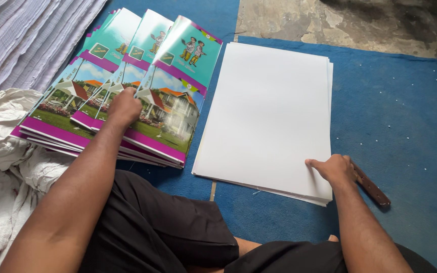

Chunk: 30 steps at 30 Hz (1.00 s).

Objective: The person sits on a blue mat and repeatedly folds a printed cover sheet over a stack of white pages, then uses a wooden block to press and crease the spine fold. The person repeats this folding and pressing cycle multiple times on the same stack.

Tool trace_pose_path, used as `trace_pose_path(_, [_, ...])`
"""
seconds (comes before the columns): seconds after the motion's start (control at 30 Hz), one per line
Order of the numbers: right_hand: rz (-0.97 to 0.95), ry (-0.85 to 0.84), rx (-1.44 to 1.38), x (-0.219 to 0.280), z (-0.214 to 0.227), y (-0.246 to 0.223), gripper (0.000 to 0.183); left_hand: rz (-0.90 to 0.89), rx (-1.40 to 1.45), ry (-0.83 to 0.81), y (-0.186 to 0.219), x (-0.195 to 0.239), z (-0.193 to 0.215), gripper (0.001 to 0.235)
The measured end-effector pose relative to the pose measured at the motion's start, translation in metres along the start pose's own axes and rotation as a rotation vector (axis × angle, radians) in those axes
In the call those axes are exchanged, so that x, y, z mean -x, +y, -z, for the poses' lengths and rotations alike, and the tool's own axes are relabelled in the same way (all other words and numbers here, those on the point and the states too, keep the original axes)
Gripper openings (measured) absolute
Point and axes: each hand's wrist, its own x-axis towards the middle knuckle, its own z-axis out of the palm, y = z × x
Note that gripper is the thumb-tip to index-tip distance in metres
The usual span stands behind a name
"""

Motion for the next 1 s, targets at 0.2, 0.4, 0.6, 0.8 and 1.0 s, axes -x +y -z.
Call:
trace_pose_path(0.2, [-0.007,-0.007,-0.048,0.008,0.011,-0.003,0.067,0.121,-0.176,0.026,-0.008,-0.002,-0.006,0.045])
trace_pose_path(0.4, [-0.015,-0.005,-0.091,0.016,0.013,-0.013,0.061,-0.114,-0.253,0.15,0.012,0.002,-0.029,0.039])
trace_pose_path(0.6, [-0.03,-0.035,-0.065,0.012,0.014,-0.014,0.063,-0.335,0.127,-0.234,0.043,0.014,-0.105,0.033])
trace_pose_path(0.8, [-0.032,-0.003,-0.181,-0.007,0.01,-0.005,0.064,-0.113,0.023,-0.496,0.068,0.049,-0.163,0.038])
trace_pose_path(1.0, [0.001,0.035,-0.187,-0.015,0.004,-0.005,0.059,-0.184,-0.131,-0.445,0.075,0.061,-0.172,0.048])
